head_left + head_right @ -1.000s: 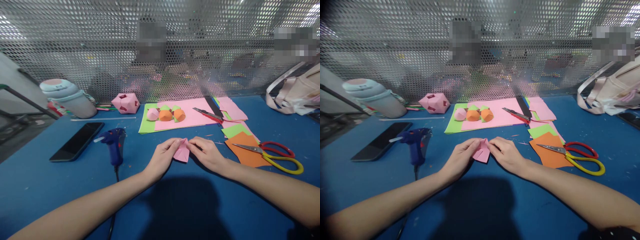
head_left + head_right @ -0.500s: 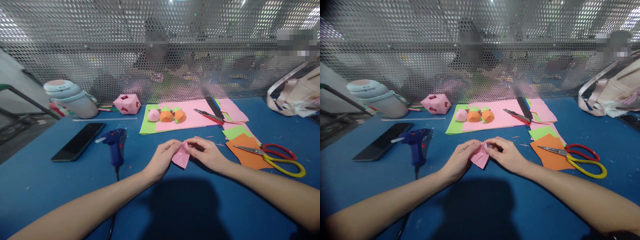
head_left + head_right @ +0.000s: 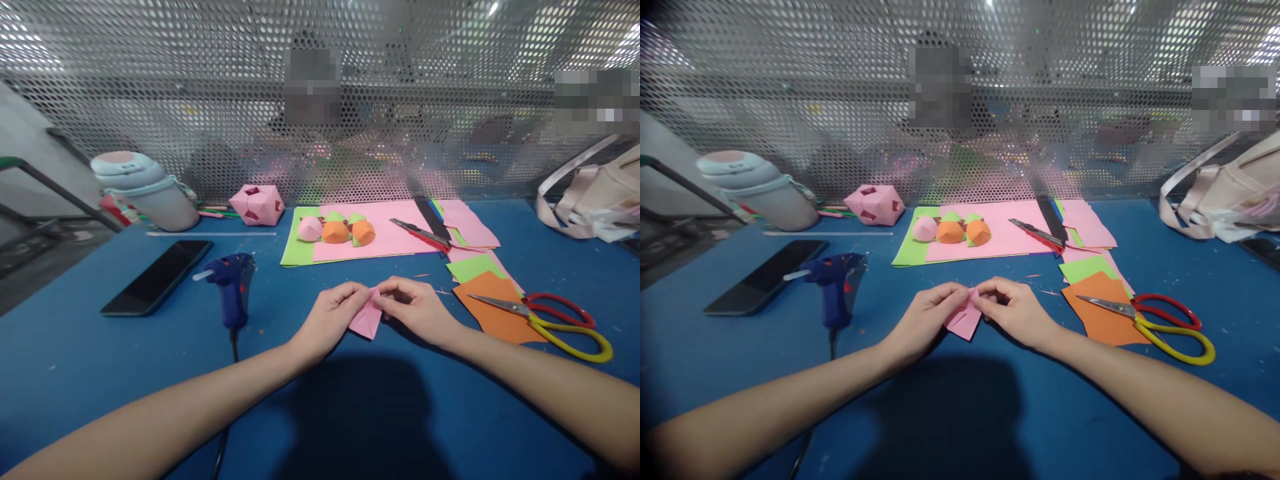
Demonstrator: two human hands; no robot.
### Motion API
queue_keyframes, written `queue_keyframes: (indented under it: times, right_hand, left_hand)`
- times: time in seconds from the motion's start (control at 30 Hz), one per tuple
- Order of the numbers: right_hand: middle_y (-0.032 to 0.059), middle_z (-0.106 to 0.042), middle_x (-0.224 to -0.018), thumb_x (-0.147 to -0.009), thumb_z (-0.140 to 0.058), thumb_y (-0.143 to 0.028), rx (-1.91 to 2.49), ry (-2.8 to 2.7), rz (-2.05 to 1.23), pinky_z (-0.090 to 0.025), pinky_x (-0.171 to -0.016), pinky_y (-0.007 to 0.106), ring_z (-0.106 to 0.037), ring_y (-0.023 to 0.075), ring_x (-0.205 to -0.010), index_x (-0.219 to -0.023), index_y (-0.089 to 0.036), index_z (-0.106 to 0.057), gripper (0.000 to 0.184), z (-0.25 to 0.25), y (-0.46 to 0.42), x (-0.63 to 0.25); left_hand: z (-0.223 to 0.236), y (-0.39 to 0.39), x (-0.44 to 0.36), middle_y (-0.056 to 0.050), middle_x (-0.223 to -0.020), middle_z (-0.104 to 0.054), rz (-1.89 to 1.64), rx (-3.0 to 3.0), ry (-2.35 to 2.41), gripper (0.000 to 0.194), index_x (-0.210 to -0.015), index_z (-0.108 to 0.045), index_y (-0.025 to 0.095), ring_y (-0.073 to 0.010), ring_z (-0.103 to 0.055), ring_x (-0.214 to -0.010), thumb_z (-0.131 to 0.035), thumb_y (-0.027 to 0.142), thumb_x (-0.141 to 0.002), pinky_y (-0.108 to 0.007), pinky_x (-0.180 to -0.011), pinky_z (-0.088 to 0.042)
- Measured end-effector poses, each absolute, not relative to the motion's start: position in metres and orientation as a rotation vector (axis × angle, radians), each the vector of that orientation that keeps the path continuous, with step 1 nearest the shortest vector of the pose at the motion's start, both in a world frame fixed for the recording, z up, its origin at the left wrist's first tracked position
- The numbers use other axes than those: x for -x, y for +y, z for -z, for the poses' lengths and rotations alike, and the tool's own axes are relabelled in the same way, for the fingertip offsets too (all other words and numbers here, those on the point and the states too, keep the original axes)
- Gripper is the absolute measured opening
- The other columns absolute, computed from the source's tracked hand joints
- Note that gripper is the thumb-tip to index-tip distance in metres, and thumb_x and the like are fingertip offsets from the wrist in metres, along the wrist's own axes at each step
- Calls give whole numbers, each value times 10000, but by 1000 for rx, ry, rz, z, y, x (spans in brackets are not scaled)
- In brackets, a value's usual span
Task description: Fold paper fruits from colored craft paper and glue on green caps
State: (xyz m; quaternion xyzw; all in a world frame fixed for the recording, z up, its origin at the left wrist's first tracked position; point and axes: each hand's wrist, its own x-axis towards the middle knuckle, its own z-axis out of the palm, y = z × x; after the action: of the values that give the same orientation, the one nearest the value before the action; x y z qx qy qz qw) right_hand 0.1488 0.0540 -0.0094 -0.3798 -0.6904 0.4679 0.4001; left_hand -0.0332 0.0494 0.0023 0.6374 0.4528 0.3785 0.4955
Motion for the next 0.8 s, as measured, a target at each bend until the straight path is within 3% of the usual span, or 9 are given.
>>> queue_keyframes:
  times: [0.8]
  right_hand:
    - [-16,-605,-749,-845,-591,-310,979,-1764,-1127,-474,-584,218,-573,88,-617,-877,-192,-641,132,8,52,-148]
  left_hand:
    - [-6,50,32,13,-715,-591,-877,-1601,1126,279,-799,-662,146,-110,-492,-667,-504,365,-871,-202,-611,-367]
